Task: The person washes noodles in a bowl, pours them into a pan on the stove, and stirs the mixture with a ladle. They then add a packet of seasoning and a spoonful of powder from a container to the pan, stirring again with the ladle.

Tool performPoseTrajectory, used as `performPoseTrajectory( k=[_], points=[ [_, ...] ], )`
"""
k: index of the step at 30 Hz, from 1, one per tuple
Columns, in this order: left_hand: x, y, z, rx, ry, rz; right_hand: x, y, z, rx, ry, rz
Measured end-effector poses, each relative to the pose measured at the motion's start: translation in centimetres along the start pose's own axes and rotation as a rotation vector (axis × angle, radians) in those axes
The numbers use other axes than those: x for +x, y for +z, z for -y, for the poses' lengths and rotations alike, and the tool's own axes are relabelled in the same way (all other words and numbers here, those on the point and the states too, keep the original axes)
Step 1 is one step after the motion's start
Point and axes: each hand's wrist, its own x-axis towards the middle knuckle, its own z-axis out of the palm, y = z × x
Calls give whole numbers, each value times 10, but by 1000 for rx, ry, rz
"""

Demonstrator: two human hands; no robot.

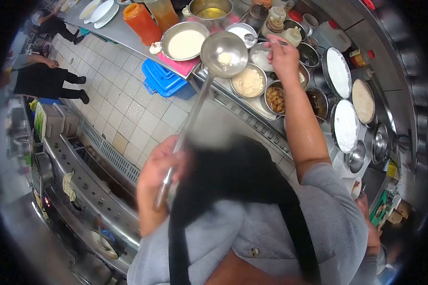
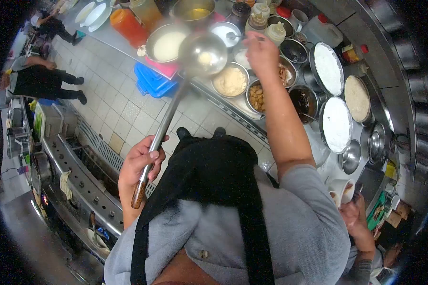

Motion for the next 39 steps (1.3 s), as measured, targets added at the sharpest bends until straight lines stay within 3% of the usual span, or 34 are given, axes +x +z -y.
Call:
performPoseTrajectory(
  k=[2,4,9,14,20,23,26,29,33,37,39],
  points=[
    [-1,-1,-3,34,32,-75,16,17,-15,4,-12,26],
    [-2,-1,-9,38,43,-99,29,32,-31,-143,-179,20],
    [-3,-6,-16,116,63,-232,40,50,-39,-234,-170,93],
    [2,-5,-23,138,90,-260,39,53,-35,146,144,55],
    [13,-7,-26,135,99,-234,39,32,-30,446,262,-58],
    [24,-5,-27,133,99,-226,38,18,-17,568,300,-12],
    [36,-1,-26,147,77,-210,29,12,13,597,210,32],
    [46,-4,-21,23,84,-101,25,13,14,381,107,9],
    [46,0,-24,41,80,-100,26,24,-7,127,45,23],
    [39,0,-27,120,83,-210,39,45,-34,3,-59,43],
    [36,0,-27,150,93,-243,39,49,-31,-5,-4,60]
  ],
)
